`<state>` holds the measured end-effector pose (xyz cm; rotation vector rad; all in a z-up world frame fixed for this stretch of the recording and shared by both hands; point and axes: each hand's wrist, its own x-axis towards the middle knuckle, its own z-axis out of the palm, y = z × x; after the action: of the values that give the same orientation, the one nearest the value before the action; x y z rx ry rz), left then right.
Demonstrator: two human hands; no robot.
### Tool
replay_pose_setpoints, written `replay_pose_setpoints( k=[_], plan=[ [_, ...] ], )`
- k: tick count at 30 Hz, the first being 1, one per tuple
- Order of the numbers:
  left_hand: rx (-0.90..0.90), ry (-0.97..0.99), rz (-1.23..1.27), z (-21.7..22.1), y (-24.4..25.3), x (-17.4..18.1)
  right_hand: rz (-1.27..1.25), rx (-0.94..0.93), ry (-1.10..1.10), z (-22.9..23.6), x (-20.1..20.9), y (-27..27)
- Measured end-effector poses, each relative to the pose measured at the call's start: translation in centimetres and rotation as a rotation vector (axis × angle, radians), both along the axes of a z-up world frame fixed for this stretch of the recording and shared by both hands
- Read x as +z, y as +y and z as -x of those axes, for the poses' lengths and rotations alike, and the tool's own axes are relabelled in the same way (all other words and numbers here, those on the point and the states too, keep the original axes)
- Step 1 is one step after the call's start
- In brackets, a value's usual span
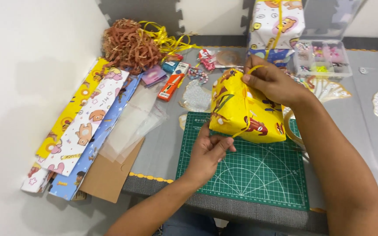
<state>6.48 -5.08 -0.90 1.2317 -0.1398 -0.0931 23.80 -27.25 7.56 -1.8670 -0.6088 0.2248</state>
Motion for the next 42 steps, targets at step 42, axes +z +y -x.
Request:
replay_pose_setpoints(
  k=[42],
  plan=[
    [-0.122, -0.713, -0.806, 9.0, 1.8, 3.0, 0.323, 0.141, 0.335, 1.1, -0.8, 0.6]
  ],
)
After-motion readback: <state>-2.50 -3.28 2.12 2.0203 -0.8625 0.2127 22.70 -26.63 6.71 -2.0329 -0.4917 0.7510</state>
